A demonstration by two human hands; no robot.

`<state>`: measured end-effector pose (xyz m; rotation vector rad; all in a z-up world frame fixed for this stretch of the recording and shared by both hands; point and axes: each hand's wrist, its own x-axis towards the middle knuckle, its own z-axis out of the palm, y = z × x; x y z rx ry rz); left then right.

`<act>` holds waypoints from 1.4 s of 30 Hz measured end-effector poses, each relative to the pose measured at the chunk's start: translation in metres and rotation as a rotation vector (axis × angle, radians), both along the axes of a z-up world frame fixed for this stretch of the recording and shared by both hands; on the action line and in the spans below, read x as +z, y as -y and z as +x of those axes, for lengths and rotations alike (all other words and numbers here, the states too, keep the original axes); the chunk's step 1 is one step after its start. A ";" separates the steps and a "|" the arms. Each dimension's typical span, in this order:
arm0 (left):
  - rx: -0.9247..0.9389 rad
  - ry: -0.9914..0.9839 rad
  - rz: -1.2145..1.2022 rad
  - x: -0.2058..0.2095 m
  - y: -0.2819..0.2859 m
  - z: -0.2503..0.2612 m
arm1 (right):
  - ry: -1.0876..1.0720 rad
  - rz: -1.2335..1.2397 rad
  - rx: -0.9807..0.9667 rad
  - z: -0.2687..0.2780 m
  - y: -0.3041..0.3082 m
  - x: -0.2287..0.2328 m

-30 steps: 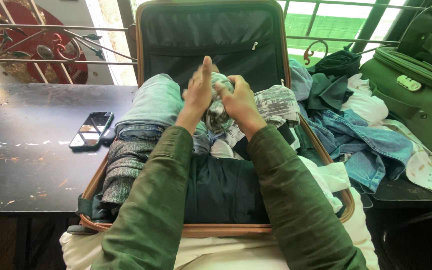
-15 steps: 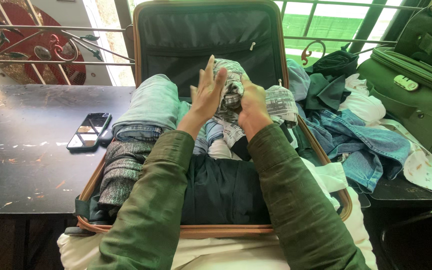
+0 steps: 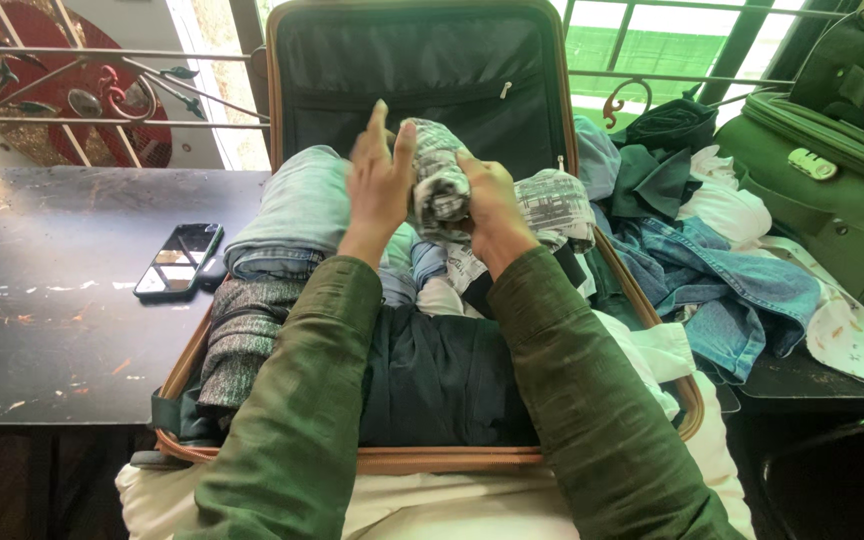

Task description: The person packs clothes into a suitcase by folding a pair of jeans and a shirt and placing them inside.

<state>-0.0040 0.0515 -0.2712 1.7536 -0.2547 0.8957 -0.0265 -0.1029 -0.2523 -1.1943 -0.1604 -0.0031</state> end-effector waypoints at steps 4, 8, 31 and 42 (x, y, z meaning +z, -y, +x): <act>0.520 -0.064 0.556 0.020 -0.020 -0.022 | 0.016 0.084 -0.004 0.003 0.010 0.002; 0.608 -0.357 0.723 0.025 -0.039 -0.043 | -0.058 0.130 -0.057 0.000 0.016 0.006; 0.383 -0.774 0.789 -0.003 -0.065 -0.011 | -0.013 0.094 -0.096 0.029 0.033 -0.015; 0.343 -0.826 0.828 0.020 -0.097 -0.019 | 0.032 0.152 -0.082 0.029 0.034 -0.019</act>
